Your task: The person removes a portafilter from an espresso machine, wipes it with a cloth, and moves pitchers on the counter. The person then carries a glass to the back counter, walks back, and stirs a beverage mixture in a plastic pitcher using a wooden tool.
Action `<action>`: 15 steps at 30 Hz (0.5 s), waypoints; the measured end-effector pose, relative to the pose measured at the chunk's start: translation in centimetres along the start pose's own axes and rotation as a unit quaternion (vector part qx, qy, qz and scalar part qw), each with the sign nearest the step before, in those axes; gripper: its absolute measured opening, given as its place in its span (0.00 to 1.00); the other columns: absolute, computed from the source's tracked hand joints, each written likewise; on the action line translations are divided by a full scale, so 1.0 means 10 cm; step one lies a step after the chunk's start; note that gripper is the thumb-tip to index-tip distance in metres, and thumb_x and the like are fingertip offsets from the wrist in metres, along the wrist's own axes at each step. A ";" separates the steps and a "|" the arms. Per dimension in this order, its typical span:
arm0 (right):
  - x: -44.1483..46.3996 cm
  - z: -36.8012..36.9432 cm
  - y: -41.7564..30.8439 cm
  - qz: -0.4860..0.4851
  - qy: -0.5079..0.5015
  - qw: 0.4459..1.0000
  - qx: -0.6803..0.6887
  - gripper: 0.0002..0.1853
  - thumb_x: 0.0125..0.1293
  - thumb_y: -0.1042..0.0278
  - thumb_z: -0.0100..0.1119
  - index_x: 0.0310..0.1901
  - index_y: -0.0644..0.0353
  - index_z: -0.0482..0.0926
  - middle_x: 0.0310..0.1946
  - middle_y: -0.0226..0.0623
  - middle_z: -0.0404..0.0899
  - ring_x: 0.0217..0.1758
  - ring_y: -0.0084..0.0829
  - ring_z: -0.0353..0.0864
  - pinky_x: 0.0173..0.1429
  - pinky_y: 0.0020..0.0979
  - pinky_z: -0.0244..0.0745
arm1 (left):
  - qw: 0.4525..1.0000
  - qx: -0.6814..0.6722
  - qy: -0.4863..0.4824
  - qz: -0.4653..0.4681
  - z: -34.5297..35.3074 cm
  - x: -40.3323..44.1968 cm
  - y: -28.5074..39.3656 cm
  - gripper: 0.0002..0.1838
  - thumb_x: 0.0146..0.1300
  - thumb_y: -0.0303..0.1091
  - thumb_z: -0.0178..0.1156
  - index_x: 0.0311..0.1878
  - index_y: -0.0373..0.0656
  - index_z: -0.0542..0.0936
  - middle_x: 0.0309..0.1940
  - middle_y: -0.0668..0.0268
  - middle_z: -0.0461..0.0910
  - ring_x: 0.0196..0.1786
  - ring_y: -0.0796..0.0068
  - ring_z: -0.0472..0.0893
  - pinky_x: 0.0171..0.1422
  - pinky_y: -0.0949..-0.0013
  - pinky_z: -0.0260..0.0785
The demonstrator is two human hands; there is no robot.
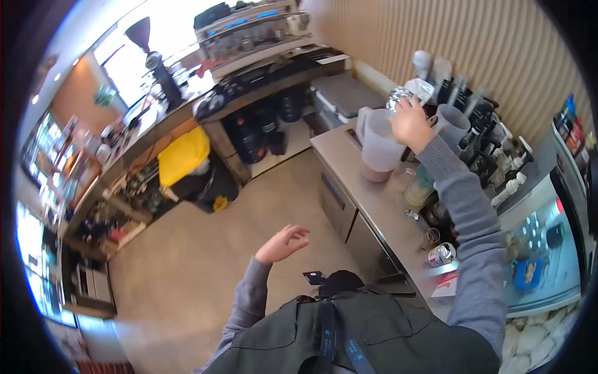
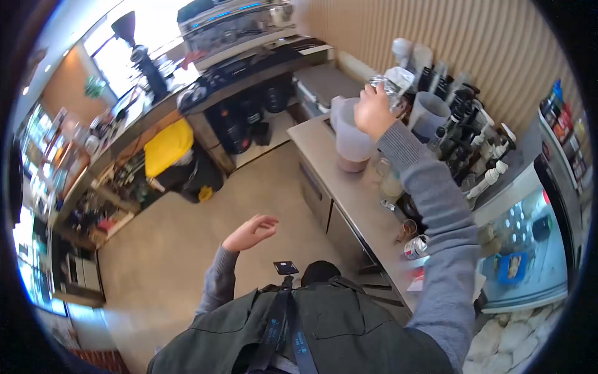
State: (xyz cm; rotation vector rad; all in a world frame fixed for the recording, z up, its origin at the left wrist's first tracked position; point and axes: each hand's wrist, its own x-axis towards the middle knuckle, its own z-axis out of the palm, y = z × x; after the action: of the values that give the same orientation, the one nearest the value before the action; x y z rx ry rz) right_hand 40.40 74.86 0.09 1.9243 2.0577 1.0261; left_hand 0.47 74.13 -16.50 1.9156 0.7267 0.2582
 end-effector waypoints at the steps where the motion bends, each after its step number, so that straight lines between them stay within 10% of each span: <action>1: 0.04 0.14 0.11 -0.007 -0.023 0.997 -0.072 0.09 0.59 0.61 0.53 0.37 0.51 0.80 0.34 0.38 0.78 0.52 0.40 0.72 0.57 0.48 0.60 | 0.996 0.041 0.014 0.082 -0.15 0.29 0.13 0.17 0.65 0.38 0.58 0.54 0.40 0.75 0.45 0.61 0.77 0.48 0.71 0.78 0.54 0.68 0.69; 4: 0.07 0.37 0.24 0.016 -0.253 0.955 -0.157 0.10 0.58 0.63 0.52 0.41 0.48 0.79 0.29 0.35 0.80 0.43 0.39 0.77 0.49 0.48 0.66 | 0.984 0.056 -0.040 0.163 -0.45 1.05 0.47 0.17 0.63 0.36 0.59 0.53 0.40 0.75 0.45 0.60 0.76 0.50 0.66 0.77 0.56 0.66 0.67; 10: -0.02 0.46 0.18 0.034 -0.306 0.950 -0.054 0.14 0.54 0.66 0.56 0.44 0.47 0.73 0.20 0.29 0.77 0.20 0.34 0.77 0.18 0.41 0.58 | 0.959 -0.001 -0.163 0.232 -0.65 2.22 0.66 0.15 0.62 0.33 0.60 0.51 0.40 0.76 0.45 0.61 0.75 0.54 0.64 0.73 0.61 0.65 0.63; 15: 0.33 0.32 -0.04 -0.041 -0.363 0.924 -0.116 0.13 0.54 0.66 0.56 0.42 0.51 0.70 0.20 0.28 0.74 0.24 0.30 0.77 0.22 0.37 0.60 | 0.933 0.036 -0.061 0.352 -0.88 3.32 0.86 0.27 0.54 0.38 0.66 0.55 0.39 0.72 0.51 0.57 0.70 0.58 0.57 0.67 0.65 0.60 0.58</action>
State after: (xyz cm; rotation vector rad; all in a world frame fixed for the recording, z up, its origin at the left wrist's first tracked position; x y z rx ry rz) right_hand 41.23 79.16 -1.44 1.7155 1.4977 0.4039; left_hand 25.82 97.92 -9.55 2.1822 -0.0642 0.5523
